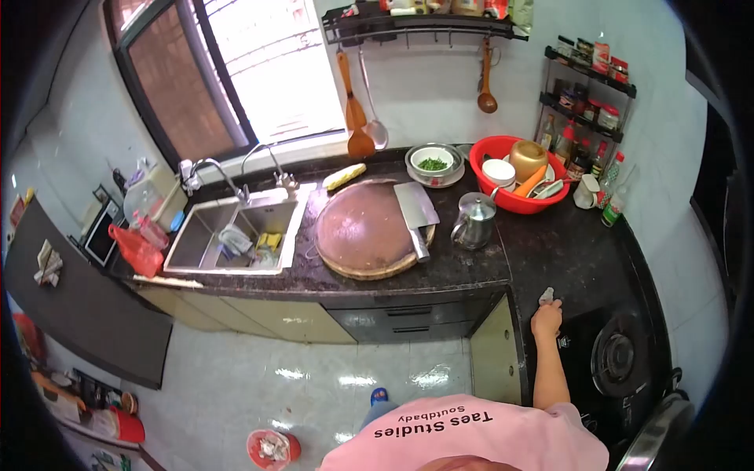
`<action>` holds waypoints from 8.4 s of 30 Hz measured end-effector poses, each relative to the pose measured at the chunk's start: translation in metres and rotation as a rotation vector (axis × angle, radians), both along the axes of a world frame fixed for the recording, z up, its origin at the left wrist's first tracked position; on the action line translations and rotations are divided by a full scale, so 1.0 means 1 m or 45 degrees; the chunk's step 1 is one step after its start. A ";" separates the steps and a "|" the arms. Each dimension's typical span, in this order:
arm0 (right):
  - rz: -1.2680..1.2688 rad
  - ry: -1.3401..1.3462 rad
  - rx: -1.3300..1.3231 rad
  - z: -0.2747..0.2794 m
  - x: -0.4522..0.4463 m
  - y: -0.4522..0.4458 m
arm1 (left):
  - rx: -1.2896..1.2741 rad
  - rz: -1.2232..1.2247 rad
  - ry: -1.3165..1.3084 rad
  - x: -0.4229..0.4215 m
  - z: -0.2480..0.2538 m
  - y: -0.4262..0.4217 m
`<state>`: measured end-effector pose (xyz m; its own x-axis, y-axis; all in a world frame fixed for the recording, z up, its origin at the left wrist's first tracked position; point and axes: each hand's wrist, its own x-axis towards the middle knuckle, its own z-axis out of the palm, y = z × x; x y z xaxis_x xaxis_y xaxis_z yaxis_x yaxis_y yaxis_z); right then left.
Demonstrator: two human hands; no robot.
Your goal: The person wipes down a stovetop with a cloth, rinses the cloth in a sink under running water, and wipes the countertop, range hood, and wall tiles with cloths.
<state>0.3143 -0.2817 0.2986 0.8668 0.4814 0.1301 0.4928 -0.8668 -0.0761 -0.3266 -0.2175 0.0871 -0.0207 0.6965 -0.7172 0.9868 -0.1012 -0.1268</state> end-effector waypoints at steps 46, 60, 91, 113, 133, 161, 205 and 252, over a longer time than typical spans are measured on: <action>-0.451 -0.214 0.161 -0.012 -0.038 0.026 | 0.203 -0.568 -0.614 0.024 0.002 0.195; -1.004 -0.034 0.126 0.001 0.136 -0.003 | 0.119 -0.594 -0.561 0.147 0.022 0.193; 0.424 0.293 1.073 0.000 0.086 0.062 | -0.027 -0.541 -0.448 0.241 0.050 0.183; -0.109 -0.290 0.491 -0.028 0.409 0.063 | -0.064 -0.288 -0.327 0.201 0.080 0.171; 0.792 -0.031 0.789 -0.027 0.366 0.117 | -0.107 -0.181 -0.351 0.151 0.081 0.157; -0.423 -0.361 0.589 -0.040 0.328 -0.079 | -0.251 -0.382 -0.482 0.122 0.027 0.187; 1.341 2.318 0.716 0.139 -0.421 0.329 | 0.474 1.394 -0.937 -0.126 0.070 0.041; 0.942 1.737 -0.008 0.024 -0.635 0.681 | 0.760 0.100 -0.520 -0.401 0.228 0.786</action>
<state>-0.3210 0.3998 0.3223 -0.1006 0.8381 -0.5362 0.3587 -0.4721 -0.8053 -0.7276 0.5680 0.3148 0.1013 0.9791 -0.1763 0.9687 -0.0567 0.2418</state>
